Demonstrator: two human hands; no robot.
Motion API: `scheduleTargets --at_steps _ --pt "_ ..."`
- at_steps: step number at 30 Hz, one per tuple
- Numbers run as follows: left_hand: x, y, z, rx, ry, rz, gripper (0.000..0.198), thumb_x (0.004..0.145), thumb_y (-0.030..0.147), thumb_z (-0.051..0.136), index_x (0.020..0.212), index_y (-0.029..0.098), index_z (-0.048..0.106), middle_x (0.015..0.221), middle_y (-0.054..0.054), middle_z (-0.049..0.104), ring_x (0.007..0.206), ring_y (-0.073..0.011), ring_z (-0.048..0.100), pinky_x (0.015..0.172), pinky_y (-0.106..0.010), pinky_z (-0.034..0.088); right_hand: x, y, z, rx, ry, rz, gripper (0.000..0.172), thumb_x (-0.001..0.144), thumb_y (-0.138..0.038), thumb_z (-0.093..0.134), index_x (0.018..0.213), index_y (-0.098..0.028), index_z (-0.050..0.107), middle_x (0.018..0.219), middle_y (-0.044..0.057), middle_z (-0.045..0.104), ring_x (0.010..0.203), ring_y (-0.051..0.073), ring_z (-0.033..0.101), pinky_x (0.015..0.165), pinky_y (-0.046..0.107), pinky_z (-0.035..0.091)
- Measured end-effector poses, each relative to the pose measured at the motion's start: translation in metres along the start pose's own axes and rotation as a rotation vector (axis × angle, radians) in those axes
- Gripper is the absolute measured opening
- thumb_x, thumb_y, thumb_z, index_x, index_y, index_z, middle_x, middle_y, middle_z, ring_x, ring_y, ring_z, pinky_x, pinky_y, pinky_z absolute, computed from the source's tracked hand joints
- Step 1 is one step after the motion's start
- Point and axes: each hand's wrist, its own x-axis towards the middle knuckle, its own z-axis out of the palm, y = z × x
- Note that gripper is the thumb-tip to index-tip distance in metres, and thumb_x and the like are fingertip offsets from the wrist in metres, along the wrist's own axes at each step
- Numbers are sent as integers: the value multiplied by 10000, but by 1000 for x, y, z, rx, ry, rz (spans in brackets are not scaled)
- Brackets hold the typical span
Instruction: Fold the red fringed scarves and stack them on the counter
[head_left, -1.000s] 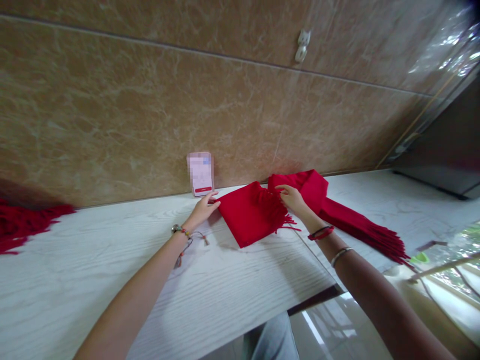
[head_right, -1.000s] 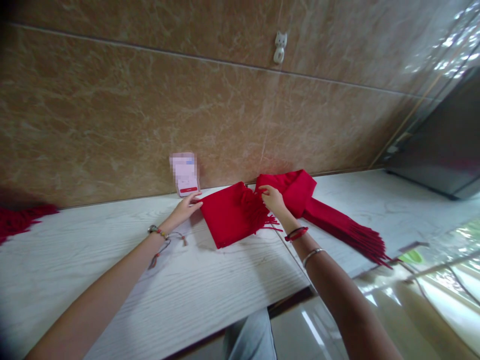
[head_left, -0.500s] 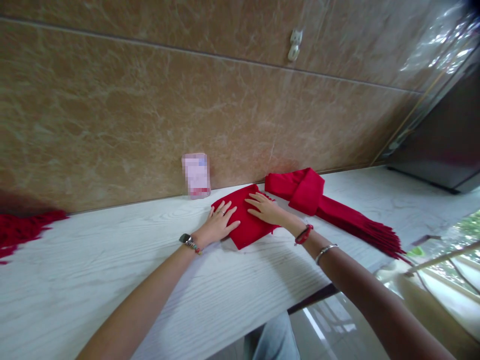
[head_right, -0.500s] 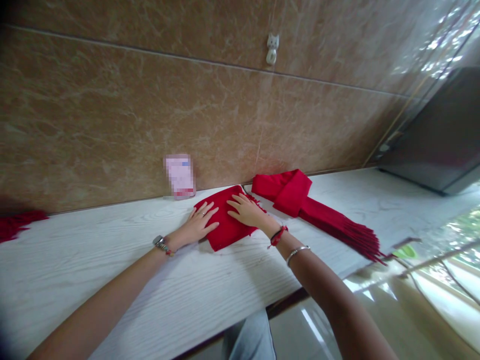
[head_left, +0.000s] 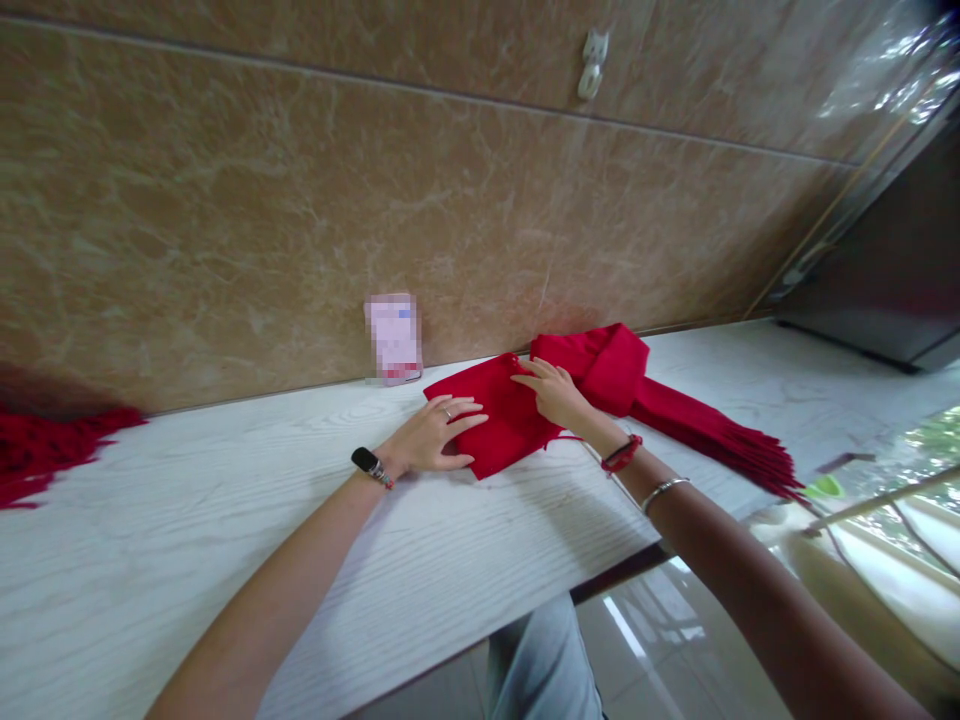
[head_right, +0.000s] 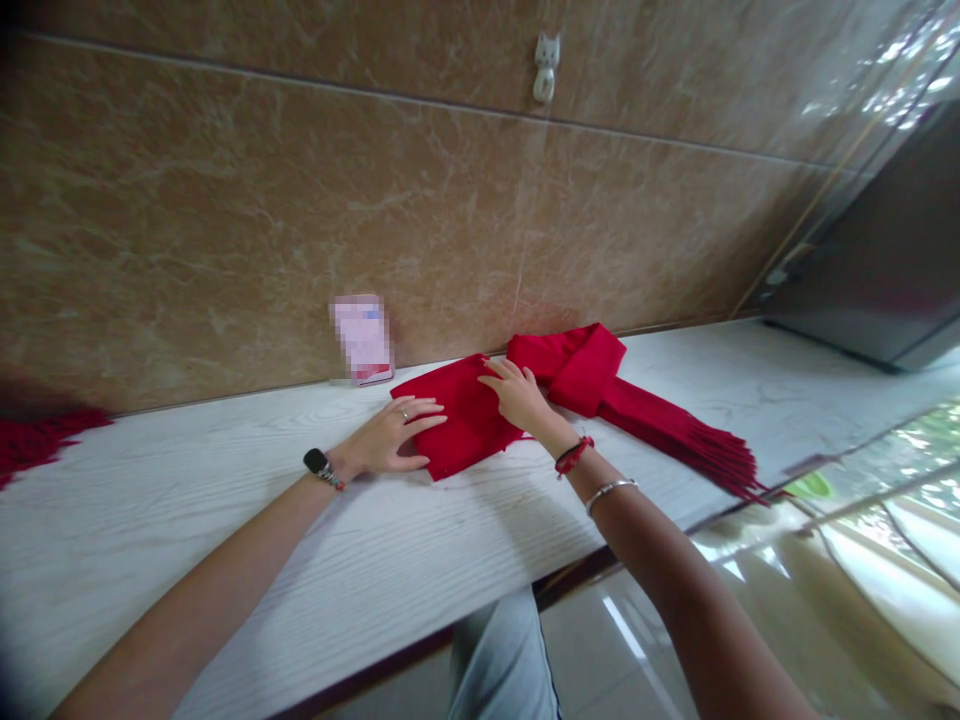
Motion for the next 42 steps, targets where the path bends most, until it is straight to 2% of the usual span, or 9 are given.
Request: scheduleTargets --at_steps 5,10,15,20,23,29,34,39,42 --pt "4 6 2 39 -112 92 690 747 440 620 1342 208 356 1385 -119 391 1275 -254 341 1050 -448 225 7 -7 -5 62 22 -56 430 847 -142 374 1249 -202 512 1374 78 422 1269 262 333 996 492 333" --pt "11 16 7 136 -180 195 498 831 239 532 1307 165 408 1355 -128 433 1266 -226 369 1052 -405 260 17 -13 13 107 -59 -207 373 864 -191 413 1206 -133 550 1263 126 533 1210 238 429 1018 426 338" --pt "13 14 14 208 -140 136 395 893 72 356 1271 144 443 1317 -120 481 1217 -185 444 1015 -369 344 16 -16 27 154 15 -150 364 873 -150 372 1176 -99 567 1218 129 571 1167 216 478 1034 404 324" --pt "0 16 6 150 -171 71 391 884 38 358 1240 146 478 1261 -111 537 1188 -166 477 1015 -340 362 14 -32 21 133 -12 -186 363 862 -144 388 1172 -114 573 1212 130 575 1163 215 478 1028 417 320" --pt "-30 23 -12 71 -218 -22 416 875 33 353 1253 160 471 1282 -90 522 1201 -161 462 1030 -332 350 17 -61 17 159 -40 -239 364 875 -172 385 1189 -113 559 1229 131 561 1175 216 459 1008 404 340" --pt "-125 41 -64 -143 -275 -279 550 779 -25 410 1260 234 477 1299 -32 509 1210 -158 452 1045 -349 327 31 -141 7 168 -87 -338 302 872 -228 439 1123 -188 601 1209 101 568 1143 218 475 956 404 365" --pt "-192 63 -110 -199 -333 -514 568 715 80 583 1238 290 510 1267 -11 542 1179 -188 486 1056 -368 290 41 -152 4 100 -215 -336 259 827 -158 479 1025 -195 642 1080 111 639 1053 234 546 921 446 378" --pt "-215 76 -169 -413 -464 -564 636 715 266 672 1302 316 433 1350 -12 454 1252 -209 395 1038 -344 306 50 -139 6 149 -206 -293 294 801 -87 468 1021 -162 648 1108 115 638 1069 236 550 906 415 419" --pt "-199 60 -181 -508 -317 -600 495 805 399 569 1269 253 476 1264 -39 545 1162 -189 498 957 -312 401 60 -158 3 281 -117 -451 289 816 -88 454 1022 -152 647 1111 110 636 1055 200 558 922 350 421"
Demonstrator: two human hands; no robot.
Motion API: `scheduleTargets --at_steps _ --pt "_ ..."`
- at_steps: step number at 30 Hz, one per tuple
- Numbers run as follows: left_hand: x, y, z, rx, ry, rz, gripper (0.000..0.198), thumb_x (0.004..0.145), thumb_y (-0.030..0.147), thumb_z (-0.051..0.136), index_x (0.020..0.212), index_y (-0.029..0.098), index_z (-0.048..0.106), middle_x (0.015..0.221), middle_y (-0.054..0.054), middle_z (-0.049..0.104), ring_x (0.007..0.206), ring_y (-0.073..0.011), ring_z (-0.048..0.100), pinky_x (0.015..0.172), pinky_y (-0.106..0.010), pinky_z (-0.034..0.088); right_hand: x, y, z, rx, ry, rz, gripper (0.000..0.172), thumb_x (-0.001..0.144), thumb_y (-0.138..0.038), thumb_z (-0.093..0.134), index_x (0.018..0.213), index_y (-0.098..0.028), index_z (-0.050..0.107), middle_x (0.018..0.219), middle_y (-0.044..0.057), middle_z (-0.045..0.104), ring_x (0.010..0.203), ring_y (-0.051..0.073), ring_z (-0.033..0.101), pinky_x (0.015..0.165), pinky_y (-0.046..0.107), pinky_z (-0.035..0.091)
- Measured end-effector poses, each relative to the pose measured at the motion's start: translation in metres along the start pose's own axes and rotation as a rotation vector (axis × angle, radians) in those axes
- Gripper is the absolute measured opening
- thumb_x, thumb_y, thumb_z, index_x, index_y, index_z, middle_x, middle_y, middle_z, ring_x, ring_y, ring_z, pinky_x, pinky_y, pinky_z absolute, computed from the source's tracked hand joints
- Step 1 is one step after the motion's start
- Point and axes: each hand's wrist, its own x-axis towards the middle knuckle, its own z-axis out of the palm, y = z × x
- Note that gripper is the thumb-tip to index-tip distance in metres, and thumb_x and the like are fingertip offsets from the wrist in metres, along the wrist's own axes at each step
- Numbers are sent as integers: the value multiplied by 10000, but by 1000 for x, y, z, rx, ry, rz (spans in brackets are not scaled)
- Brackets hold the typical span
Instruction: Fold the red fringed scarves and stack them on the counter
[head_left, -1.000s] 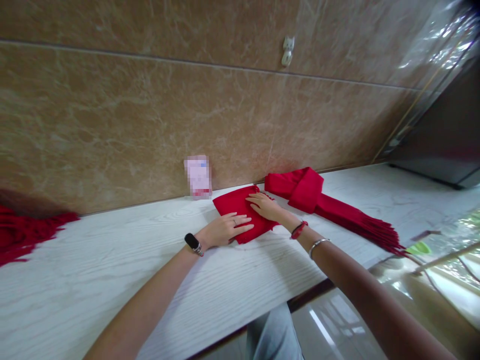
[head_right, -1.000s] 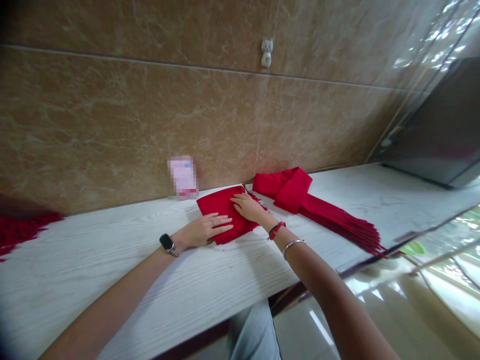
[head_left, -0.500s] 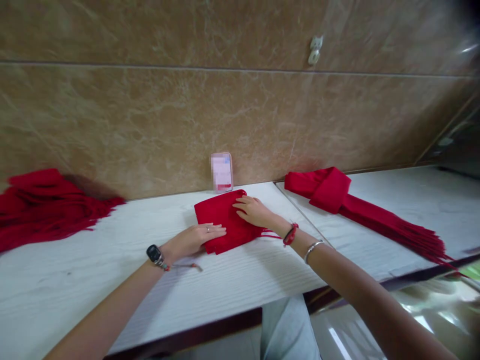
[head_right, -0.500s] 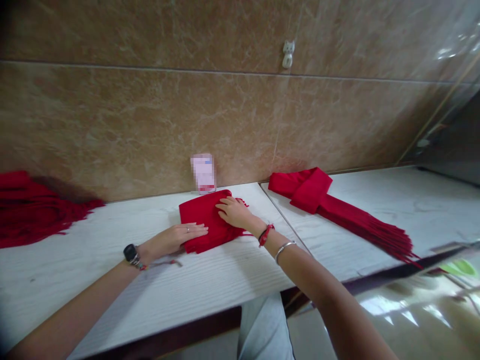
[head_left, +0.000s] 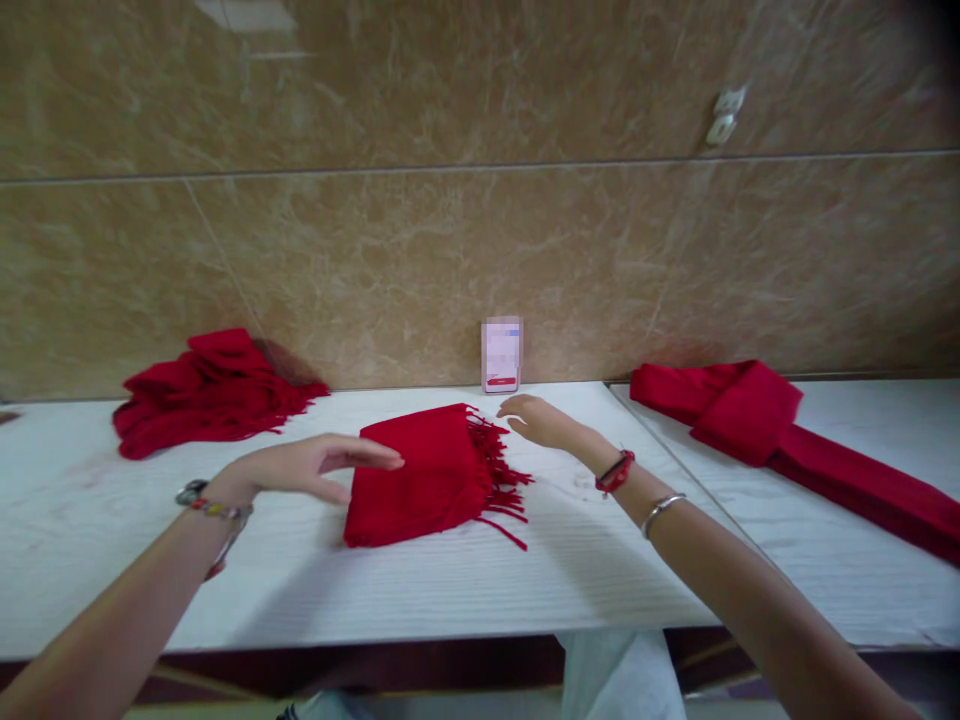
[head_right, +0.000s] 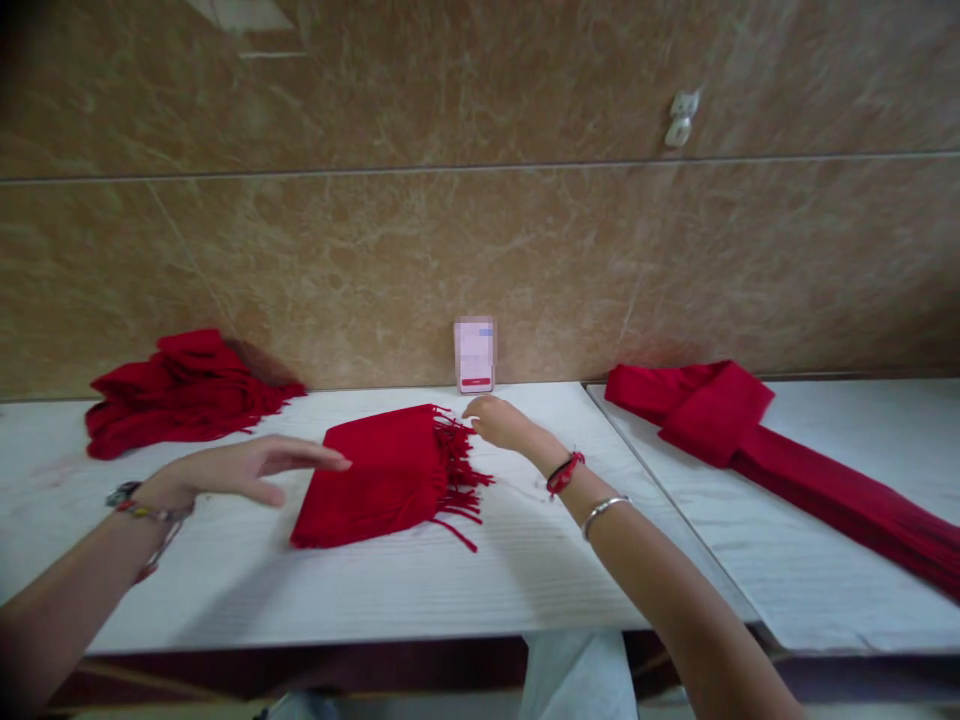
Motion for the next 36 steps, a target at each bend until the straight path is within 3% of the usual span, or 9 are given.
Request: scheduleTargets --at_steps 3,7,10,13,18,24,29,33,36 --pt "50 -13 2 81 345 -46 373 891 369 405 1145 145 562 1173 -81 604 1074 -176 555 939 -327 416 29 -23 7 109 75 -150 307 816 -87 462 1079 -113 618 1129 136 621 1083 200 538 952 341 393" --pt "113 -42 35 455 519 -125 295 875 284 414 1047 134 601 1131 -121 613 1048 -217 564 955 -379 404 64 -36 28 326 102 52 352 789 -114 531 1138 -119 580 1149 138 611 1080 204 544 932 324 399" --pt "126 -57 55 537 607 -143 303 888 241 391 1118 147 565 1179 -115 584 1084 -199 545 971 -359 395 78 -29 41 410 113 216 267 768 -110 553 1020 -140 633 925 97 689 857 192 633 779 302 476" --pt "117 -59 62 554 653 -135 334 905 271 378 1186 167 527 1273 -102 521 1184 -194 466 1023 -381 336 82 -19 48 476 154 307 214 781 -110 526 956 -161 639 785 44 687 709 153 632 652 261 492" --pt "105 -52 65 519 509 -233 464 916 374 365 1318 146 400 1409 -124 355 1315 -222 281 1070 -429 233 80 -15 54 633 154 414 204 787 -121 533 969 -147 622 755 39 671 666 132 621 571 216 477" --pt "105 -57 67 493 453 -295 523 917 444 325 1365 174 317 1454 -126 260 1350 -242 179 1068 -453 195 71 -17 45 765 -42 418 319 772 -173 604 1089 -152 577 711 8 669 610 112 605 530 203 472" --pt "93 -31 53 496 494 -185 422 862 421 452 1198 170 501 1235 -114 501 1132 -231 478 972 -359 348 68 -16 38 725 -125 397 423 759 -136 607 1175 -141 530 761 18 674 663 125 615 588 226 488" --pt "80 11 46 491 189 -67 256 792 420 566 916 196 583 840 -10 595 754 -167 564 698 -263 421 69 -18 27 643 -99 374 535 689 -102 662 1204 -122 516 964 90 661 856 194 616 773 315 486" --pt "76 31 49 540 65 -46 253 741 412 626 850 195 558 804 0 581 705 -160 545 612 -245 388 58 -27 6 490 -9 150 525 657 -130 695 1162 -175 560 1154 98 585 1076 241 523 936 381 402"
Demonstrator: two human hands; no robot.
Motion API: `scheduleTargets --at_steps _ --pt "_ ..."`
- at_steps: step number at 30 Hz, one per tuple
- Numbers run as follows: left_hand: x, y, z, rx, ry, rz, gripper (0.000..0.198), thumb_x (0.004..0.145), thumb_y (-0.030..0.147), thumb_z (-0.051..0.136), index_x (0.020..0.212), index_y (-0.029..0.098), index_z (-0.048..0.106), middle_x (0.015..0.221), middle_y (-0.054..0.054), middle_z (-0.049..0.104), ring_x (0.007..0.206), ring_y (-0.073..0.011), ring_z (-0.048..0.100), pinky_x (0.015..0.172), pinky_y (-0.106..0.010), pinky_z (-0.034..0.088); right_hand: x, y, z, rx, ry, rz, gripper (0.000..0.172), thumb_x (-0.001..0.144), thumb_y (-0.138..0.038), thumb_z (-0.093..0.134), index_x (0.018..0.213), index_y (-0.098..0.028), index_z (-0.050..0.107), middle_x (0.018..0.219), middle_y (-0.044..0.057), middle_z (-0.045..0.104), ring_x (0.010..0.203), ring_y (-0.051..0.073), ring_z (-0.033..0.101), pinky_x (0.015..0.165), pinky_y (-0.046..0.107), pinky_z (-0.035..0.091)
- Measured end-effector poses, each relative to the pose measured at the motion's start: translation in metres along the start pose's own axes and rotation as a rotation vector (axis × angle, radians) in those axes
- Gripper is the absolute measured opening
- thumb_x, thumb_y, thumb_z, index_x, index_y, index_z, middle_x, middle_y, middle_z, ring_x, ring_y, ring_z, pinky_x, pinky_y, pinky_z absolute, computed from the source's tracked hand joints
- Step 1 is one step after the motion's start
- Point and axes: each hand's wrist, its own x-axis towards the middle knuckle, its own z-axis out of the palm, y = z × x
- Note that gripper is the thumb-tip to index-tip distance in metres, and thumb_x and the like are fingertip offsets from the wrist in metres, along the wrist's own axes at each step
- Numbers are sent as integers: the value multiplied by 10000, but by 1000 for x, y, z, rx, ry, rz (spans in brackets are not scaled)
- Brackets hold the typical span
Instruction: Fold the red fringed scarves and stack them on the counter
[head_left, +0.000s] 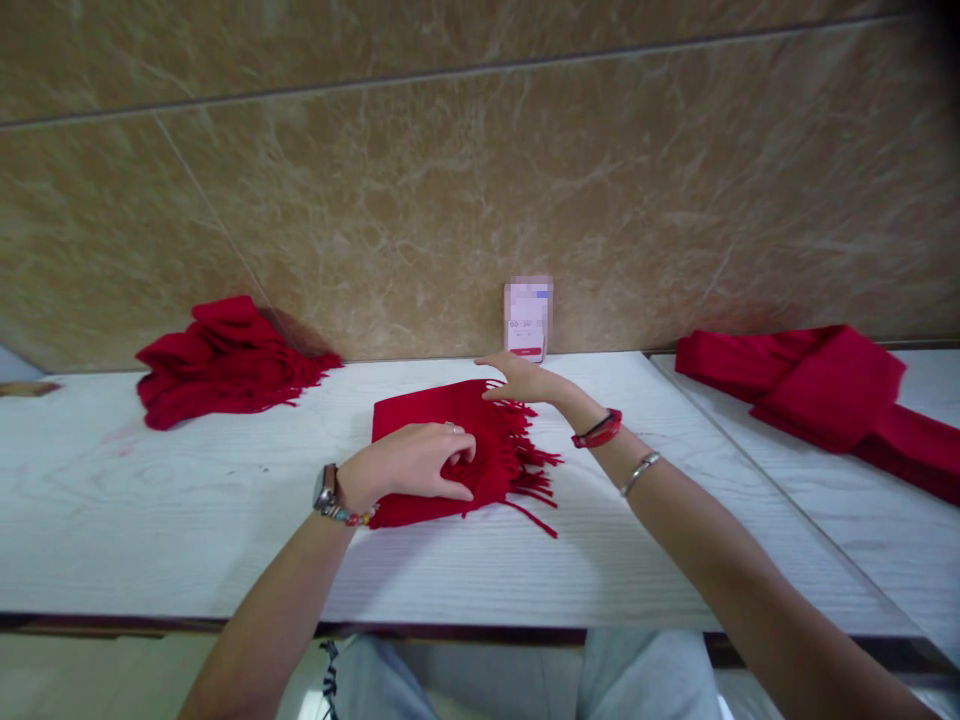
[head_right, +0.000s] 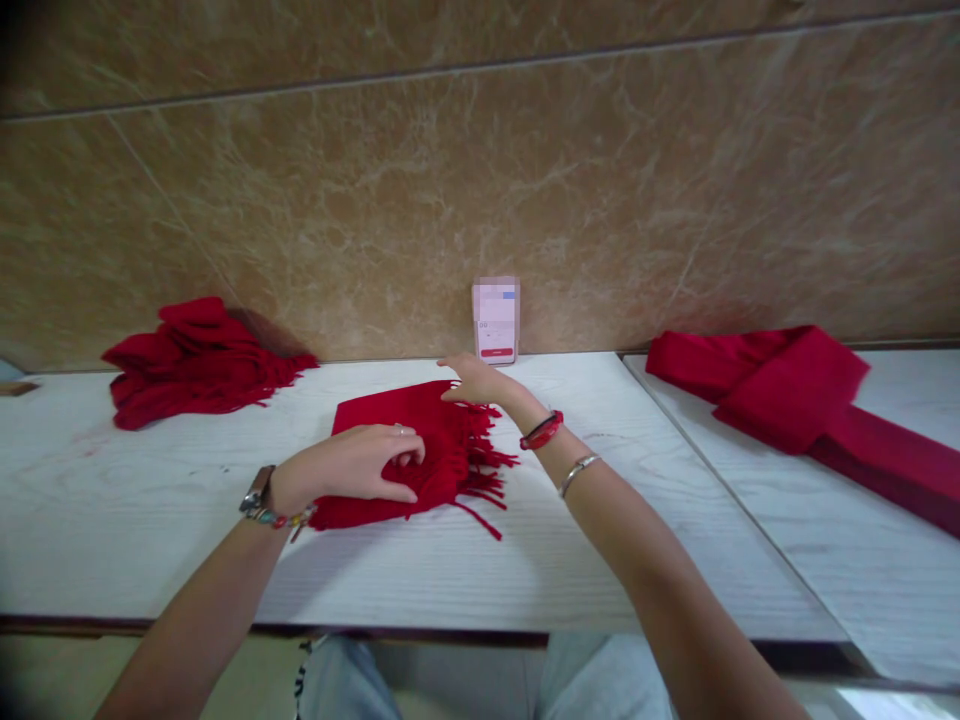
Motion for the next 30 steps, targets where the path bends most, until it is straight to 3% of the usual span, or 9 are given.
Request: scheduleTargets --at_steps 3,6,8,11,16,22,26,30 --pt "-3 6 1 47 -20 -9 194 743 363 611 824 198 549 818 -6 580 726 -168 548 625 -249 385 -32 -19 -13 -145 -39 -334 376 754 -229 621 1127 -202 582 1152 80 573 1066 223 527 934 399 410" --pt "-5 6 2 39 -39 -45 118 745 285 560 834 208 553 801 -3 578 721 -168 550 613 -246 384 -71 -27 -14 -208 -207 -527 300 803 -224 552 1099 -207 598 1172 69 562 1106 191 503 953 346 405" --pt "-7 8 3 24 -69 -64 121 732 227 532 849 209 558 802 -4 582 716 -168 550 600 -245 385 -92 -25 -9 -287 -225 -602 299 819 -212 520 1108 -199 593 1193 86 557 1149 200 474 969 358 392" --pt "-8 14 3 52 -95 -112 185 723 226 540 906 204 556 862 -21 595 731 -178 558 590 -252 392 -107 -17 4 -414 -93 -686 278 853 -191 469 1104 -171 587 1194 124 564 1176 222 454 979 409 377" --pt "-8 19 2 95 -112 -113 146 772 241 526 911 202 545 901 -33 597 796 -183 566 646 -258 415 -110 -8 19 -574 105 -890 186 893 -151 428 923 -157 611 1103 118 620 1149 223 480 935 442 413" --pt "-8 13 0 52 -108 -60 156 768 137 471 886 203 549 868 -21 603 782 -168 554 668 -252 404 -111 -13 20 -578 272 -959 141 889 -130 453 881 -158 591 1018 91 652 1039 192 556 876 411 459" --pt "-14 7 -8 -15 -68 -38 203 735 118 483 902 202 563 814 -3 602 746 -148 546 657 -235 390 -110 -18 22 -454 385 -890 74 859 -133 510 846 -165 576 922 79 661 976 181 578 851 395 474" --pt "-17 6 -14 -98 -78 -30 220 726 108 498 910 200 575 745 21 589 682 -121 531 618 -215 375 -112 -21 23 -416 363 -931 51 844 -129 534 854 -158 576 907 79 666 974 185 581 855 402 468"
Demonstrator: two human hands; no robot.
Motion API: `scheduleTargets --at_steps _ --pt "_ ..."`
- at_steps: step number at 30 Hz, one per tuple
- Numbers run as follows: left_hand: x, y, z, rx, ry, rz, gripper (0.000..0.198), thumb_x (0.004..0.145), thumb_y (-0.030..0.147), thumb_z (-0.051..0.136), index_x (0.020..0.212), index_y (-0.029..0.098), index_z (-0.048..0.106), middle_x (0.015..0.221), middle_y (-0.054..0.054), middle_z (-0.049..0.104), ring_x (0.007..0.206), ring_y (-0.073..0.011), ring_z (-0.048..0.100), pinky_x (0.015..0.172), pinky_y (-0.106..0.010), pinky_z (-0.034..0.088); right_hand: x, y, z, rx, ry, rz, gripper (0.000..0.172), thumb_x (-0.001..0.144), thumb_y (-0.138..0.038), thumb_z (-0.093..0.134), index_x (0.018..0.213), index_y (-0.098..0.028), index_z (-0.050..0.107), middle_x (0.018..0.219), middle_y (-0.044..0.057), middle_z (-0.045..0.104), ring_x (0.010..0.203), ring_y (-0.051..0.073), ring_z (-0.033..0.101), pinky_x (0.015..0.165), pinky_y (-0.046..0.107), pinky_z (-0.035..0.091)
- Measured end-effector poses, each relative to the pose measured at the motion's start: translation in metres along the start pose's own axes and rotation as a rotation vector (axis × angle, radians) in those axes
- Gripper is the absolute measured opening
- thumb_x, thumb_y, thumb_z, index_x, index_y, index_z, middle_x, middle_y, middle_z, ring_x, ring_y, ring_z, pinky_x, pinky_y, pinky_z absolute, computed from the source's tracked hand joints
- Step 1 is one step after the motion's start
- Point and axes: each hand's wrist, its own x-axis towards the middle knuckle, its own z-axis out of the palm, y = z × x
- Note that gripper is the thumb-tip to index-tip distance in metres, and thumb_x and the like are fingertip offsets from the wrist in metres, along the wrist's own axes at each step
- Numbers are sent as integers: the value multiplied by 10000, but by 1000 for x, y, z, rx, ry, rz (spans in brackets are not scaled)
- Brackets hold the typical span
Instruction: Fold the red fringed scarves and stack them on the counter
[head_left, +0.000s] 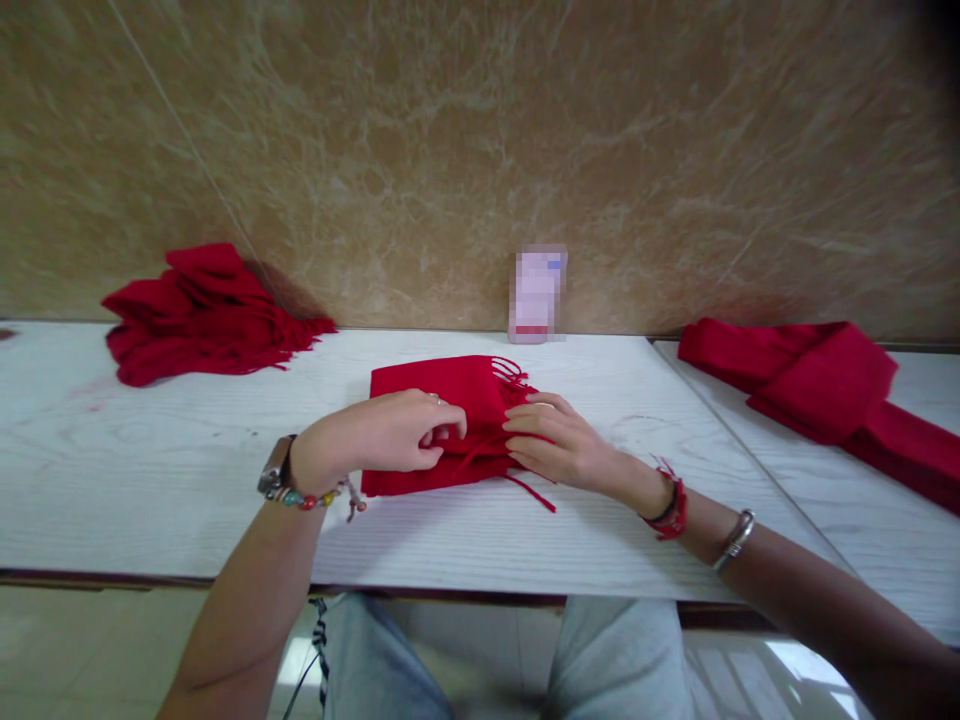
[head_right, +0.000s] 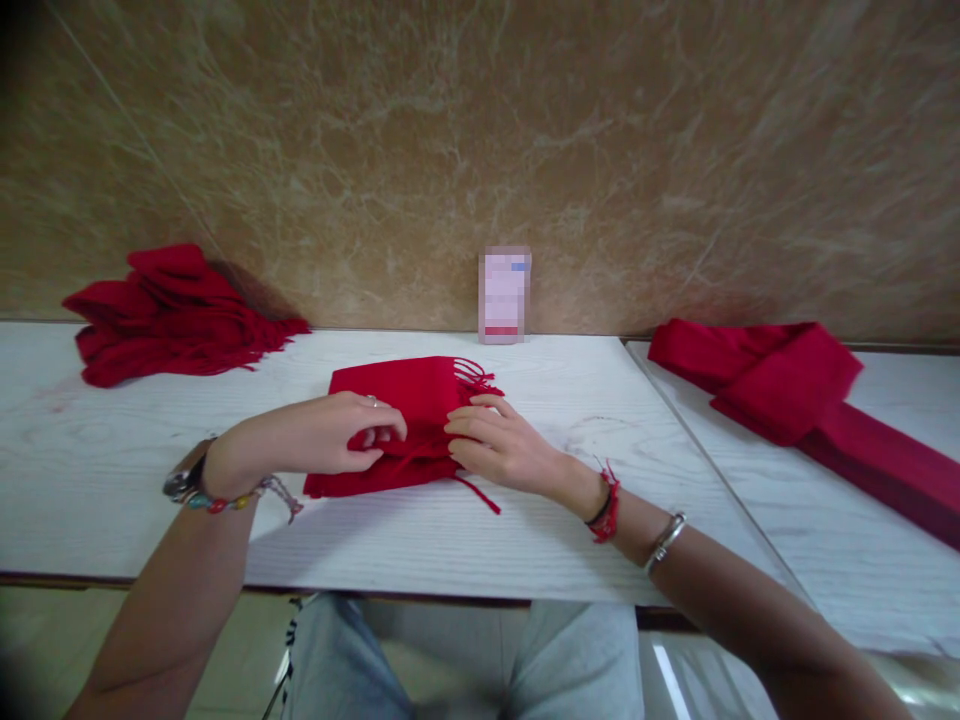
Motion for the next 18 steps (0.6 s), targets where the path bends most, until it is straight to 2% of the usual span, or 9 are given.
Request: scheduleTargets --at_steps 5,7,10,12,14,16,18 --pt "9 3 8 5 -97 -26 78 735 204 582 809 181 576 729 18 587 663 -123 526 577 -209 375 0 -2 -5 -38 -170 -41 138 885 -131 464 846 -163 592 945 65 676 977 180 589 870 415 454" --pt "11 3 11 27 -102 -24 164 745 300 611 852 179 583 796 -1 602 738 -147 548 635 -224 399 -1 -2 -6 -63 -201 -45 160 889 -128 449 836 -167 596 952 67 675 987 181 586 877 425 447" --pt "14 0 14 25 -47 -42 427 762 452 591 1090 183 548 1068 -60 586 982 -203 536 821 -276 404 -3 -1 -7 -43 -221 -29 172 892 -133 437 846 -179 596 966 62 671 988 174 584 890 431 435" --pt "17 -3 19 8 18 -112 553 818 514 491 1272 206 425 1314 -95 443 1196 -237 409 951 -330 340 -4 0 -6 8 -221 -10 160 890 -155 443 864 -189 597 975 64 666 989 175 584 893 427 435" --pt "22 -8 27 -6 60 -231 567 887 518 337 1380 246 270 1467 -88 222 1333 -256 203 1028 -402 251 -6 1 -5 77 -208 20 141 882 -187 458 916 -198 594 998 75 654 1014 188 573 898 427 434" --pt "28 -14 37 -5 51 -352 549 922 490 227 1420 268 160 1507 -70 74 1367 -265 50 1053 -468 179 -7 2 -2 145 -189 103 191 875 -211 466 1038 -200 564 1070 100 625 1071 206 540 913 432 428" --pt "34 -21 44 10 28 -413 545 932 466 198 1431 269 104 1509 -62 32 1368 -262 1 1058 -491 151 -6 0 2 206 -174 245 337 867 -230 473 1202 -192 469 1180 131 564 1139 221 488 932 437 419"
